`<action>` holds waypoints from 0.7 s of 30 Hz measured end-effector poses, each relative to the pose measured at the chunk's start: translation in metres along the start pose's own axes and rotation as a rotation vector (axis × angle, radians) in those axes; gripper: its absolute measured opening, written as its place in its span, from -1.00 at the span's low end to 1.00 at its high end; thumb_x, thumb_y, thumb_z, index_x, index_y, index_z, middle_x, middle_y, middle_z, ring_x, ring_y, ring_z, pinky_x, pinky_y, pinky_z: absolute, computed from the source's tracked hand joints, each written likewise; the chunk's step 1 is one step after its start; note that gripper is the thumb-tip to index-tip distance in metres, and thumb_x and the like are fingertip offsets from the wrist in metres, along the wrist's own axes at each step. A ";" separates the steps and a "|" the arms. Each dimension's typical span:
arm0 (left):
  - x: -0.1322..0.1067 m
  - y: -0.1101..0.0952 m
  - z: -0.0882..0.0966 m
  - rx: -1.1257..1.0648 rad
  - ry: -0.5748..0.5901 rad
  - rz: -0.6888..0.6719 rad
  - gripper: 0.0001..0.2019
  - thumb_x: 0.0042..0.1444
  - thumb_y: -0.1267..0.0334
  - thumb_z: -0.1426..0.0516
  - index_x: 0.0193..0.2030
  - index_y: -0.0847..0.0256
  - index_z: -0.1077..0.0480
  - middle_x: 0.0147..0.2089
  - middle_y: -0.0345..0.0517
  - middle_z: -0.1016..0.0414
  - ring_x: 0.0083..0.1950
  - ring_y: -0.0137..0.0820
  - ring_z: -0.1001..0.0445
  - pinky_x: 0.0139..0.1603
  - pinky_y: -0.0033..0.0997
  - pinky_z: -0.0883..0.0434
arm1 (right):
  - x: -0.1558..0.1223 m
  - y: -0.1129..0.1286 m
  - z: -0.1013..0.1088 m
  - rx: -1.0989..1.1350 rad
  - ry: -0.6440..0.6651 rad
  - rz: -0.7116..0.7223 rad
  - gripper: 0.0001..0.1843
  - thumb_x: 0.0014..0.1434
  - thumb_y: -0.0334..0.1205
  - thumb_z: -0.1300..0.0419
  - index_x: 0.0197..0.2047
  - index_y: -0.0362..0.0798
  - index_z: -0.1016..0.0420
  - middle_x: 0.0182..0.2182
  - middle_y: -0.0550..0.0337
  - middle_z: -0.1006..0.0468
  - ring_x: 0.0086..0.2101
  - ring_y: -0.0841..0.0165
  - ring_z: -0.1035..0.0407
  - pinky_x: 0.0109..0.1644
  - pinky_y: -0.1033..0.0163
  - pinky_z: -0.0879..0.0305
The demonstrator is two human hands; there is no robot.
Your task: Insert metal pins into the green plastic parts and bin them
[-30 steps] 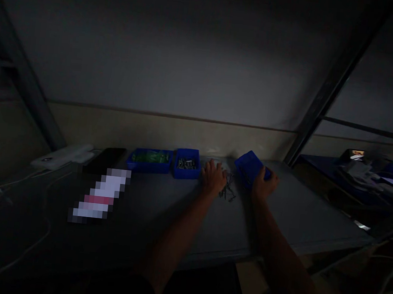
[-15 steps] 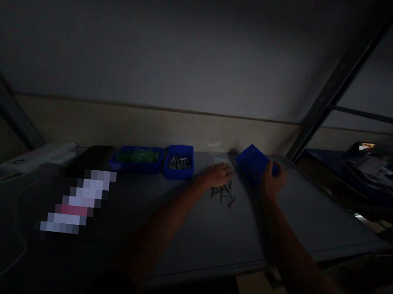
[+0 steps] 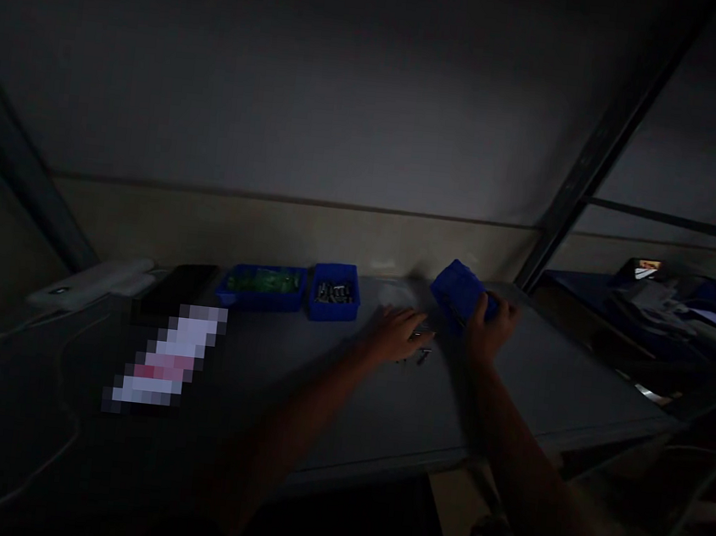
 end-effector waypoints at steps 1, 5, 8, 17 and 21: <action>-0.001 -0.002 -0.001 0.011 0.028 0.010 -0.58 0.15 -0.01 -0.06 0.12 0.04 -0.36 0.26 -0.02 -0.32 0.32 -0.19 -0.20 0.38 -0.05 0.07 | 0.001 -0.005 0.003 -0.018 -0.024 -0.017 -0.64 0.16 -0.01 -0.03 -0.19 -0.11 -0.45 -0.14 -0.02 -0.32 -0.06 0.23 -0.24 0.13 0.08 -0.15; 0.001 -0.011 -0.015 0.044 0.158 0.017 -0.43 0.08 -0.07 -0.11 0.22 0.02 -0.25 0.38 0.02 -0.12 0.40 -0.12 -0.04 0.38 0.09 0.16 | 0.004 -0.021 0.007 -0.053 -0.065 -0.057 -0.63 0.15 0.00 -0.05 -0.16 -0.11 -0.45 -0.10 -0.05 -0.26 -0.01 0.21 -0.20 0.15 0.08 -0.14; 0.011 -0.018 -0.025 0.063 0.215 -0.007 -0.36 0.10 -0.06 -0.09 0.31 0.02 -0.13 0.41 0.03 -0.03 0.43 -0.12 0.04 0.37 0.12 0.17 | 0.005 -0.027 0.009 -0.046 -0.082 -0.070 -0.60 0.14 0.01 -0.04 -0.16 -0.13 -0.46 -0.11 -0.06 -0.25 -0.02 0.20 -0.20 0.15 0.09 -0.13; 0.010 -0.027 -0.030 0.176 0.224 -0.138 -0.54 0.18 -0.12 0.02 0.06 0.12 -0.35 0.24 0.04 -0.34 0.28 -0.13 -0.26 0.32 0.18 0.02 | -0.002 -0.006 -0.012 0.031 0.067 0.047 -0.60 0.13 0.06 -0.06 -0.20 -0.11 -0.45 -0.20 0.03 -0.31 -0.13 0.23 -0.26 0.08 0.07 -0.20; 0.005 -0.016 -0.004 0.109 0.020 -0.050 -0.65 0.27 0.03 0.10 -0.03 0.19 -0.35 0.06 -0.02 -0.47 0.15 -0.26 -0.38 0.28 -0.04 -0.16 | -0.009 0.015 -0.019 0.074 0.114 0.127 -0.62 0.14 0.07 -0.08 -0.20 -0.09 -0.43 -0.20 0.05 -0.32 -0.14 0.25 -0.28 0.05 0.06 -0.23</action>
Point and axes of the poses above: each hand's wrist, its own x-axis towards the middle knuckle, its own z-axis out of the back of the hand, y = z × x, the point moved 9 cm from there along x, towards the middle knuckle
